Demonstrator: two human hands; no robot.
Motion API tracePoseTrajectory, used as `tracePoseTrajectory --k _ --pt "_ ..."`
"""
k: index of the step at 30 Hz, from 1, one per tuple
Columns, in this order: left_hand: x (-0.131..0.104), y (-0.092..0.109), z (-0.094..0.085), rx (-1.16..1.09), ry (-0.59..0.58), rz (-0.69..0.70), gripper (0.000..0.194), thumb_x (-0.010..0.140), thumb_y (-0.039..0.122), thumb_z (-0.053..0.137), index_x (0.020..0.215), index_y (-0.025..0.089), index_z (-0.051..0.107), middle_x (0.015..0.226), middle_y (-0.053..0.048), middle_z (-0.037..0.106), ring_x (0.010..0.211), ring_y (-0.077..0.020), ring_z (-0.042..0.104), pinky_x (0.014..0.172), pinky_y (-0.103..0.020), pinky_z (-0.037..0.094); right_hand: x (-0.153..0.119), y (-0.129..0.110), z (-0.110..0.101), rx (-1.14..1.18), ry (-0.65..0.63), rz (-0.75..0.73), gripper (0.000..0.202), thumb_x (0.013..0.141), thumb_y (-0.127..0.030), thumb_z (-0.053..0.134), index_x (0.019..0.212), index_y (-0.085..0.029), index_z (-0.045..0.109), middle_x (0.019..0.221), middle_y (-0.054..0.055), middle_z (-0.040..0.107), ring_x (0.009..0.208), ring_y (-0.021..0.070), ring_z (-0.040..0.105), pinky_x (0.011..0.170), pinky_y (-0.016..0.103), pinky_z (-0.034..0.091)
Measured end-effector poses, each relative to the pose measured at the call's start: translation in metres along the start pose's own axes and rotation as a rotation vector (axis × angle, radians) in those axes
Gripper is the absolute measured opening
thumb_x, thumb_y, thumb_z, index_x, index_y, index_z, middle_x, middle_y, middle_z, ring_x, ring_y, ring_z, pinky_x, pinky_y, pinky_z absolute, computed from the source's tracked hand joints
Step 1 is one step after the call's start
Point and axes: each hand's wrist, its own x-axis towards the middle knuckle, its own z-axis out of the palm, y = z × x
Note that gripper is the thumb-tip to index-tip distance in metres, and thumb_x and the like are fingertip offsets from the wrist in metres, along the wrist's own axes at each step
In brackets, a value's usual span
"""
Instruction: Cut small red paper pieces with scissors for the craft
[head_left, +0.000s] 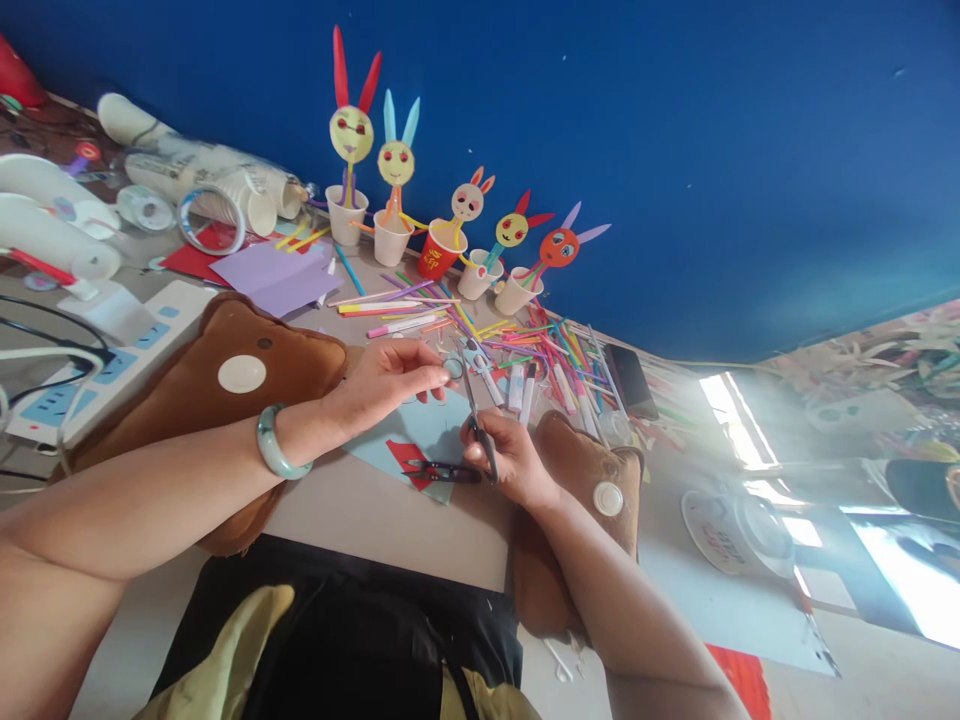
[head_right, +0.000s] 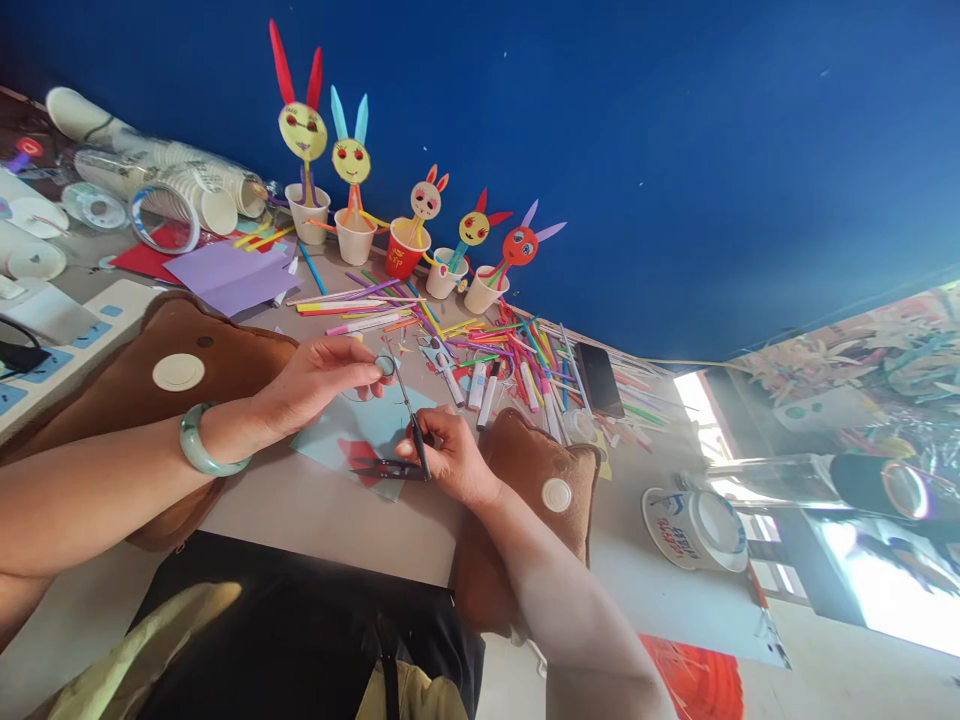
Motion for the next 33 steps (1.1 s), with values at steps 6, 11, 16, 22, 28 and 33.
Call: tracePoseTrajectory --k 6,11,16,22,28,33 --pt "0.0004 -0.001 -0.0003 -0.016 0.003 0.008 0.013 0.074 0.027 0.068 0.069 0.015 0.067 0.064 -0.001 0.065 0.063 -0.0122 0.059 0.061 -0.026 0.047 -0.0002 0.0 0.0003 0.005 -0.006 0.006 0.065 0.074 -0.081 0.053 0.059 -0.018 0.054 0.058 0.0 0.053 0.061 0.0134 0.043 0.063 0.03 0.036" --pt "0.0003 -0.002 -0.0008 -0.022 0.011 0.011 0.013 0.074 0.027 0.068 0.067 0.016 0.065 0.062 0.0 0.064 0.064 -0.0128 0.06 0.063 -0.027 0.047 -0.0005 0.002 0.0004 0.003 0.002 0.004 0.065 0.074 -0.081 0.053 0.059 -0.018 0.055 0.058 0.0 0.052 0.061 0.0138 0.043 0.062 0.03 0.035" --pt "0.0 -0.0029 -0.0022 -0.008 0.007 0.019 0.014 0.075 0.028 0.068 0.068 0.016 0.066 0.062 0.0 0.064 0.065 -0.0125 0.059 0.064 -0.027 0.047 -0.0008 0.0024 0.0002 0.011 -0.01 -0.004 0.063 0.075 -0.079 0.054 0.06 -0.018 0.055 0.058 0.0 0.051 0.06 0.0133 0.041 0.062 0.029 0.034" --pt "0.0003 -0.0039 -0.0033 -0.003 0.008 0.02 0.014 0.076 0.028 0.068 0.07 0.016 0.066 0.063 0.0 0.065 0.065 -0.0124 0.059 0.065 -0.027 0.047 -0.0008 0.0026 0.0003 0.006 -0.004 -0.004 0.064 0.075 -0.08 0.054 0.059 -0.018 0.054 0.057 0.0 0.051 0.062 0.0136 0.042 0.063 0.029 0.035" --pt "0.0001 -0.0014 -0.0023 0.007 0.018 0.008 0.014 0.075 0.028 0.069 0.068 0.016 0.066 0.062 -0.001 0.065 0.064 -0.0124 0.058 0.064 -0.027 0.047 -0.0004 0.0028 0.0003 0.001 -0.005 0.001 0.064 0.075 -0.08 0.053 0.06 -0.018 0.055 0.056 0.0 0.051 0.061 0.0138 0.042 0.061 0.029 0.035" --pt "0.0001 -0.0017 -0.0031 0.021 0.02 0.011 0.015 0.075 0.03 0.069 0.069 0.016 0.065 0.064 -0.001 0.065 0.065 -0.0132 0.059 0.065 -0.028 0.048 -0.0005 0.0028 0.0004 0.016 -0.006 0.01 0.063 0.074 -0.08 0.054 0.059 -0.019 0.054 0.056 0.0 0.049 0.061 0.0141 0.041 0.06 0.029 0.034"
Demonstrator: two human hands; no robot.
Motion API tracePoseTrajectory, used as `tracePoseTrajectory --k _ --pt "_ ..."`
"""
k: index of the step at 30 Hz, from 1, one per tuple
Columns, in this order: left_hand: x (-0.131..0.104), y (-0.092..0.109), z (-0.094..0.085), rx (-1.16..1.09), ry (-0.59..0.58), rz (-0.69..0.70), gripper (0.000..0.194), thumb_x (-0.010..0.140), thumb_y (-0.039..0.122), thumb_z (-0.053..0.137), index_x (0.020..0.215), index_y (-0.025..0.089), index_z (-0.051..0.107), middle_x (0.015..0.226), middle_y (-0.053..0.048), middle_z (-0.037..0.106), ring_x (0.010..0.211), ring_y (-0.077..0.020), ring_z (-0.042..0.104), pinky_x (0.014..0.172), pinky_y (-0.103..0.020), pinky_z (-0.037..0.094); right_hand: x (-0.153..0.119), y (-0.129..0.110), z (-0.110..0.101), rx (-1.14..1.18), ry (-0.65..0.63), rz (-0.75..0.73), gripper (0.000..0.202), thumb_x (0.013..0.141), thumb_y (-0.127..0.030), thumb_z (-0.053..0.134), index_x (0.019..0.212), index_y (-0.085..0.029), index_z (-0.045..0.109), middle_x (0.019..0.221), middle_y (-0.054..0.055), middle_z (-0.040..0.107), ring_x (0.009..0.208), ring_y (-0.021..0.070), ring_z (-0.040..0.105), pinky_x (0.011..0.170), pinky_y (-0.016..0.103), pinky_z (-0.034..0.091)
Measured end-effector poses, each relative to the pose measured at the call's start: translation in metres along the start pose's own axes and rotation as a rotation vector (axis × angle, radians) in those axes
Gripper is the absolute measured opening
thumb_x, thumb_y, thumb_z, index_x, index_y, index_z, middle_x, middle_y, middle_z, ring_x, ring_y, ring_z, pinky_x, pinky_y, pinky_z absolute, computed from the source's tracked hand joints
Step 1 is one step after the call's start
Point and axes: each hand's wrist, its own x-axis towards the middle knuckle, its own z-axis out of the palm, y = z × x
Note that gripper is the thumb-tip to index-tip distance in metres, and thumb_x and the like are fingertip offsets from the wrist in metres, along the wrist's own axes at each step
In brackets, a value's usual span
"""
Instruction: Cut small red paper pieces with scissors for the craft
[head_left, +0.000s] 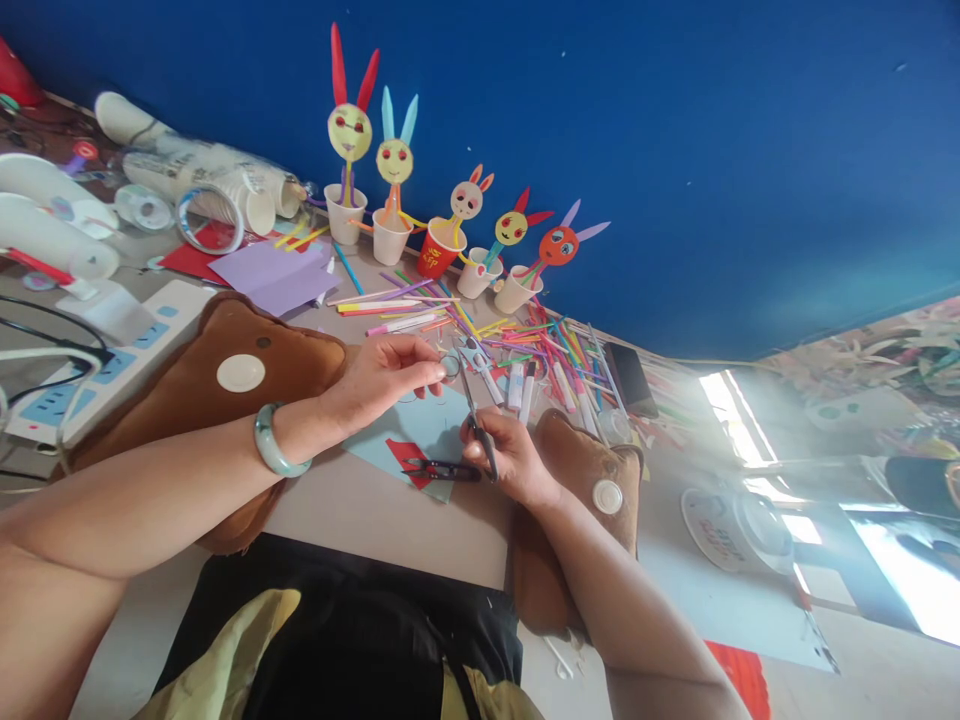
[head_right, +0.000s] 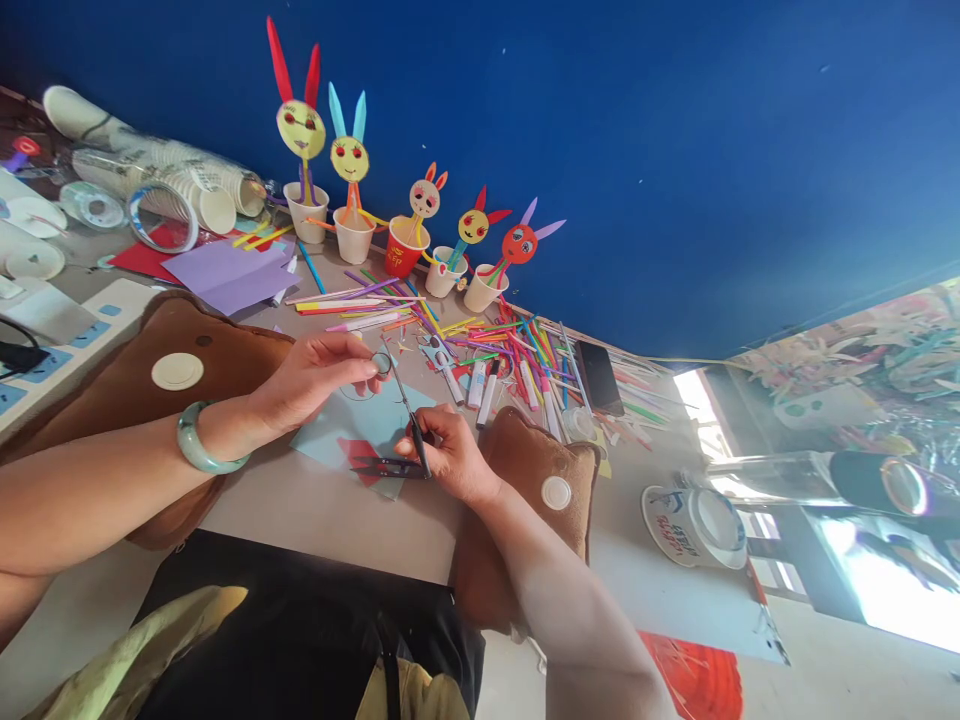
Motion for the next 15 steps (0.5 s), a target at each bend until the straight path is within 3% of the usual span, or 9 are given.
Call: tracePoseTrajectory --k 15 --pt "0.0008 -0.0049 -0.0035 -0.002 -0.016 0.027 0.015 0.078 0.03 0.068 0.072 0.016 0.066 0.066 -0.001 0.066 0.066 -0.0125 0.059 0.066 -0.027 0.048 -0.0002 -0.0012 -0.0001 -0.024 0.01 0.0 0.064 0.074 -0.08 0.054 0.058 -0.018 0.055 0.056 0.0 0.051 0.061 0.0141 0.042 0.061 0.03 0.036"
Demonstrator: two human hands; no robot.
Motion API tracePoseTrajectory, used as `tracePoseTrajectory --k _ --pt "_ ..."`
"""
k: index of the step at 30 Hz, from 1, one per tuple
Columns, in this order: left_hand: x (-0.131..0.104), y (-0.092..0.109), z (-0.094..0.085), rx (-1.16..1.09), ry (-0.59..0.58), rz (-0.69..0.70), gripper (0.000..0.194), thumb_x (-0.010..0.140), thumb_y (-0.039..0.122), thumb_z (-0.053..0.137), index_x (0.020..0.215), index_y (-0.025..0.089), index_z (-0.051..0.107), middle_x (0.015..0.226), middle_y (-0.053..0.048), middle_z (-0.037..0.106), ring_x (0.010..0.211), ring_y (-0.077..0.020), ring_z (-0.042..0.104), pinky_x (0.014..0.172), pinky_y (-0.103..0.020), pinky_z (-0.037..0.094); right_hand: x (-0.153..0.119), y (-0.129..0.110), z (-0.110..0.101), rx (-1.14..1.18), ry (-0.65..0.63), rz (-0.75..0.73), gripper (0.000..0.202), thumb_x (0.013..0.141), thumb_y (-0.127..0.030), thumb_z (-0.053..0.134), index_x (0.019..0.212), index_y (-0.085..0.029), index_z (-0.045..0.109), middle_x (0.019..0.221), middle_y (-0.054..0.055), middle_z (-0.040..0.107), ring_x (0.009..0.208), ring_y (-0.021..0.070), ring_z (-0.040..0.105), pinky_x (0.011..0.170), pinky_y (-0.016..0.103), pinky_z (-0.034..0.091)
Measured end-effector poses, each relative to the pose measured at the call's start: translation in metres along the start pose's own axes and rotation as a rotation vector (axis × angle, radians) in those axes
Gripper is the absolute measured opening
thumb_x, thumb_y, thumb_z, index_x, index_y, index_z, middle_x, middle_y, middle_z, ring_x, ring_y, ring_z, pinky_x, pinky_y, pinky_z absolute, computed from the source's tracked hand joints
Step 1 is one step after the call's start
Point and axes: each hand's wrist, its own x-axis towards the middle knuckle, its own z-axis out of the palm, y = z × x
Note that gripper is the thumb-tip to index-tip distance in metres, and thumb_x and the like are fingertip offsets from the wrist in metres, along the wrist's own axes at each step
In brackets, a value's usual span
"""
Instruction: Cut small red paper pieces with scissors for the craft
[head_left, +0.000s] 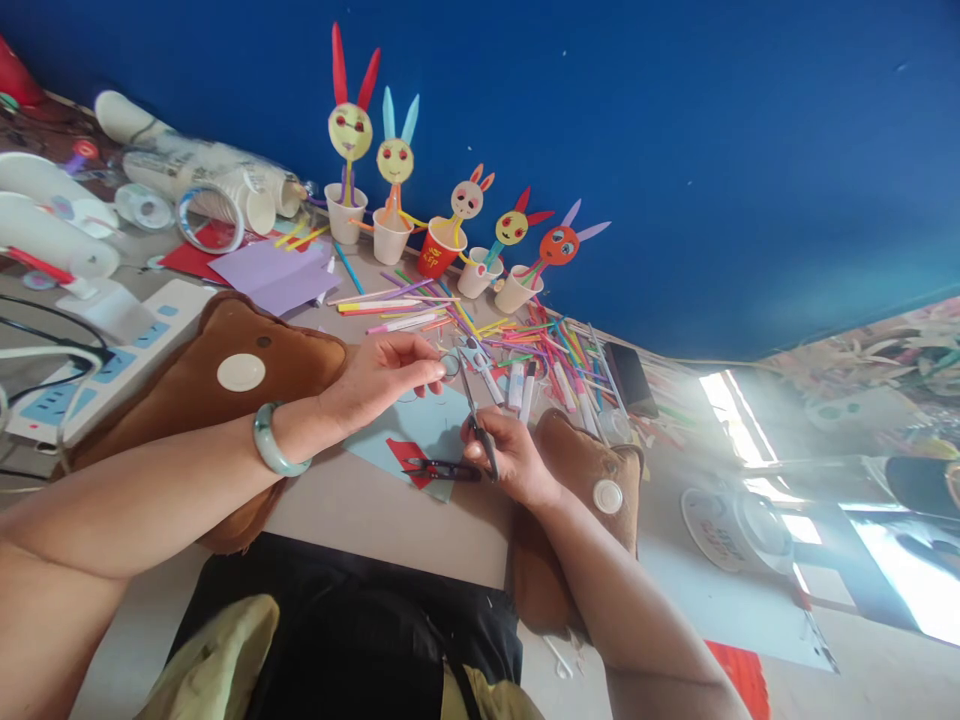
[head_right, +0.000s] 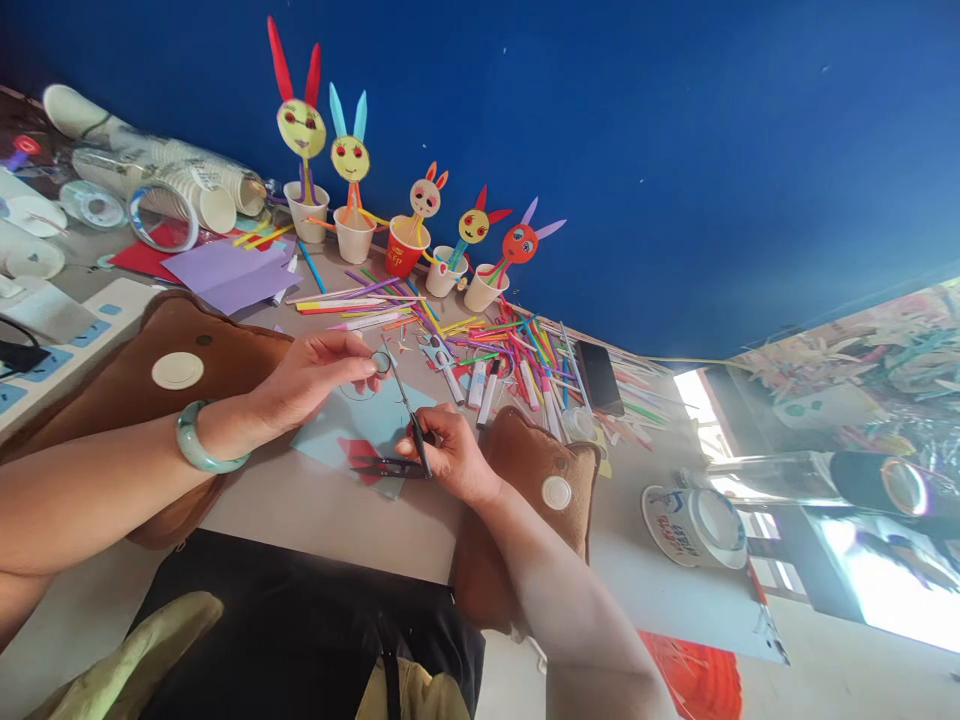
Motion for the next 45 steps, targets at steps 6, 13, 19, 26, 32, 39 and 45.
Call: tracePoseTrajectory --k 6,13,19,26,32,39,45 --pt "-0.0004 -0.0011 -0.0001 -0.012 0.011 -0.003 0.016 0.078 0.032 0.069 0.074 0.016 0.065 0.065 0.0 0.065 0.066 -0.013 0.06 0.066 -0.028 0.048 -0.0005 0.0 -0.0003 0.017 -0.007 0.01 0.064 0.073 -0.081 0.054 0.057 -0.019 0.053 0.056 -0.001 0.049 0.06 0.0137 0.041 0.062 0.03 0.035" --pt "-0.0011 0.0013 -0.0003 -0.034 0.012 0.003 0.015 0.079 0.03 0.069 0.074 0.017 0.065 0.063 0.001 0.064 0.067 -0.013 0.061 0.066 -0.027 0.047 -0.0002 0.0006 -0.0007 0.024 -0.017 0.013 0.064 0.073 -0.081 0.054 0.058 -0.018 0.052 0.057 -0.001 0.048 0.061 0.0138 0.041 0.063 0.03 0.034" --pt "-0.001 0.0011 -0.0015 -0.027 0.009 0.009 0.015 0.079 0.03 0.069 0.073 0.017 0.064 0.063 0.001 0.064 0.066 -0.0129 0.06 0.067 -0.028 0.047 -0.0001 -0.0003 0.0 0.034 -0.019 0.001 0.063 0.074 -0.08 0.055 0.058 -0.019 0.052 0.057 -0.001 0.049 0.061 0.0139 0.04 0.062 0.03 0.034" --pt "-0.0012 0.0011 -0.0014 -0.044 0.008 0.011 0.015 0.079 0.029 0.069 0.073 0.016 0.064 0.062 0.001 0.064 0.066 -0.0128 0.061 0.067 -0.027 0.047 -0.0003 0.0011 -0.0002 0.025 -0.019 -0.006 0.063 0.074 -0.079 0.055 0.058 -0.018 0.052 0.058 0.0 0.05 0.062 0.014 0.042 0.063 0.03 0.034" --pt "-0.0002 -0.0008 -0.0019 -0.067 0.03 0.025 0.016 0.078 0.03 0.07 0.073 0.017 0.064 0.064 0.001 0.065 0.066 -0.0127 0.062 0.065 -0.027 0.047 -0.0003 0.0017 -0.0006 0.016 -0.019 -0.006 0.064 0.073 -0.08 0.055 0.058 -0.018 0.052 0.057 -0.001 0.049 0.061 0.0135 0.04 0.064 0.03 0.034" --pt "0.0009 -0.0029 -0.0028 -0.071 0.039 0.025 0.016 0.078 0.03 0.071 0.074 0.017 0.064 0.064 0.001 0.065 0.064 -0.0125 0.062 0.063 -0.027 0.047 -0.0007 0.0022 -0.0006 0.003 -0.02 0.0 0.065 0.073 -0.081 0.055 0.057 -0.019 0.051 0.057 -0.001 0.049 0.062 0.014 0.041 0.065 0.03 0.034" --pt "0.002 -0.0044 -0.0038 -0.076 0.051 0.044 0.017 0.078 0.031 0.071 0.074 0.017 0.064 0.067 0.001 0.065 0.064 -0.012 0.062 0.061 -0.026 0.047 -0.0005 0.0034 0.0 -0.007 -0.02 -0.007 0.065 0.073 -0.081 0.055 0.055 -0.019 0.049 0.056 -0.001 0.049 0.061 0.014 0.041 0.065 0.03 0.035"
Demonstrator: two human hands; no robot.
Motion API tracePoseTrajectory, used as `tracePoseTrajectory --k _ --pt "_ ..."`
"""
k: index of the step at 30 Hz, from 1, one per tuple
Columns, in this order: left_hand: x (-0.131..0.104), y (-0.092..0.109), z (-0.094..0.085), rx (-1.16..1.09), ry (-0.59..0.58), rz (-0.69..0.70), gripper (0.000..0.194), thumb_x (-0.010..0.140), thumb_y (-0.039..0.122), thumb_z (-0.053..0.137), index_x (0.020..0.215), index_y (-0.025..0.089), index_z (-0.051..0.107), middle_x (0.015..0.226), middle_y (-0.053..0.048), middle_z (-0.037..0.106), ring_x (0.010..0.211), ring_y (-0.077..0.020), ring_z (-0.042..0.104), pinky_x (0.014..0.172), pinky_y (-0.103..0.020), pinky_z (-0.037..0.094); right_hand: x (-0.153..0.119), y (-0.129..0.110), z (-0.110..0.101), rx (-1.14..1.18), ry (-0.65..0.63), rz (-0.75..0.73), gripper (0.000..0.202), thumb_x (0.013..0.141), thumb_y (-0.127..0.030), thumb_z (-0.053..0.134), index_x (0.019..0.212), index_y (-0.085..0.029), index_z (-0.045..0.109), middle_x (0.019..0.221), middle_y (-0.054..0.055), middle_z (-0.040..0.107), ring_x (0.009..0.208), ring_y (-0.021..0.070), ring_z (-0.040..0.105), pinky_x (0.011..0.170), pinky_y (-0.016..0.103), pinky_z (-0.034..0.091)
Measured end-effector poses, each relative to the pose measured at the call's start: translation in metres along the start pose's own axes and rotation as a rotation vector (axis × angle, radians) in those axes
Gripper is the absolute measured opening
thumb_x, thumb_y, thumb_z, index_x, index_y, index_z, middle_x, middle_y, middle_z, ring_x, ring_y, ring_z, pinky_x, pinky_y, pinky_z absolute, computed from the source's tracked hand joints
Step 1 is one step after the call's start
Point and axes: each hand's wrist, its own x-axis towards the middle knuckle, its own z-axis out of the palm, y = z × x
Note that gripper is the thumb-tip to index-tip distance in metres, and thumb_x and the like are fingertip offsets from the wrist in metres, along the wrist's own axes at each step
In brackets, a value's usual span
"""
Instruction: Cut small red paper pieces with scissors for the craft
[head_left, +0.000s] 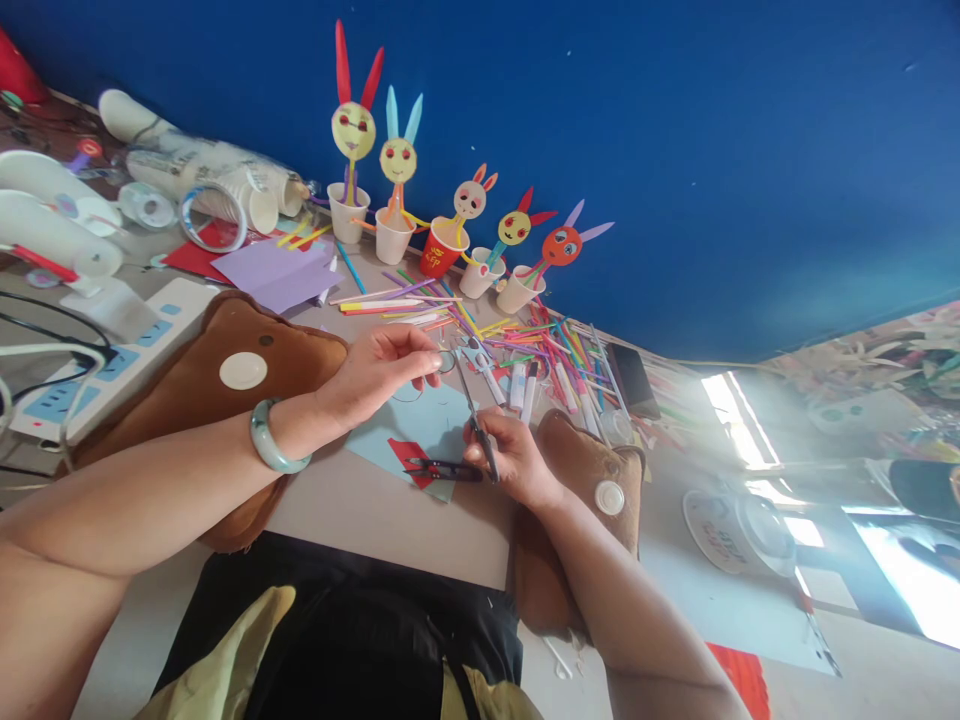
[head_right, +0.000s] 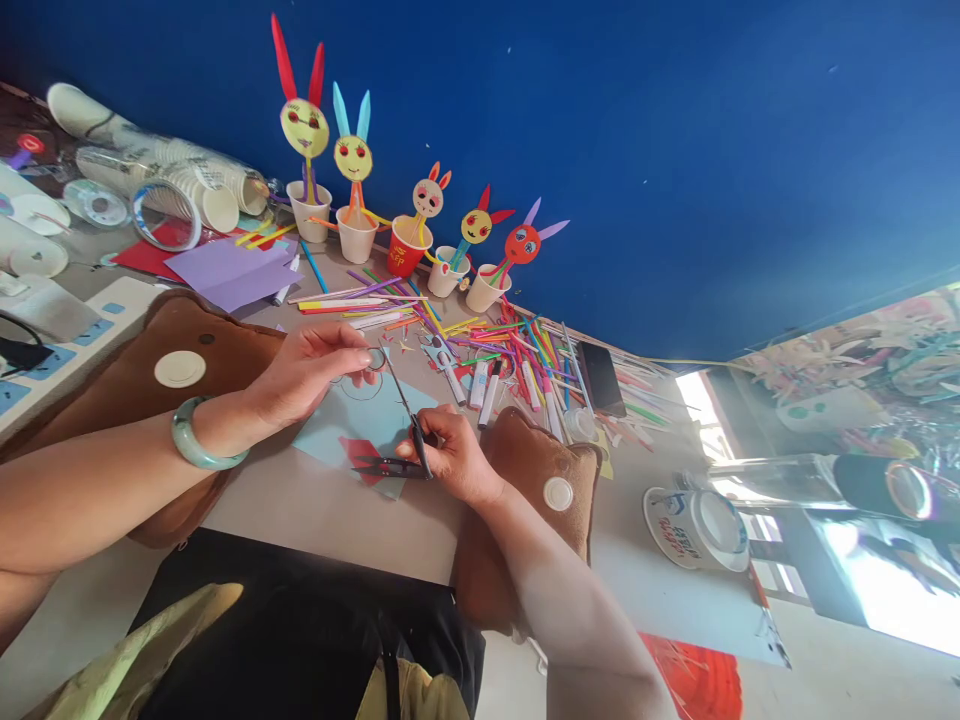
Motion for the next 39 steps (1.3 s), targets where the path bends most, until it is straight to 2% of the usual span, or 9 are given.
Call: tracePoseTrajectory --k 17,22,39 --pt "0.0014 -0.0019 -0.0007 0.004 0.016 0.02 0.016 0.08 0.031 0.07 0.074 0.016 0.064 0.067 0.0 0.066 0.064 -0.0121 0.061 0.061 -0.025 0.046 -0.0002 -0.0009 -0.0003 0.005 -0.002 0.012 0.061 0.075 -0.077 0.057 0.056 -0.019 0.051 0.058 0.0 0.051 0.062 0.0146 0.041 0.065 0.03 0.035" --pt "0.0001 0.0016 0.0006 0.024 -0.051 -0.022 0.021 0.08 0.036 0.071 0.074 0.016 0.066 0.069 -0.002 0.068 0.066 -0.0121 0.06 0.062 -0.026 0.046 0.0002 -0.002 -0.0002 -0.004 0.002 0.019 0.061 0.075 -0.076 0.057 0.056 -0.019 0.051 0.057 0.0 0.049 0.062 0.0145 0.042 0.064 0.03 0.036" --pt "-0.0005 0.0031 0.0011 0.009 -0.032 -0.054 0.025 0.076 0.034 0.072 0.067 0.017 0.057 0.072 -0.002 0.069 0.069 -0.0135 0.063 0.066 -0.028 0.047 0.0001 -0.0013 0.0003 -0.009 0.007 0.035 0.06 0.074 -0.076 0.059 0.055 -0.019 0.051 0.057 0.0 0.049 0.063 0.0149 0.042 0.064 0.031 0.036"
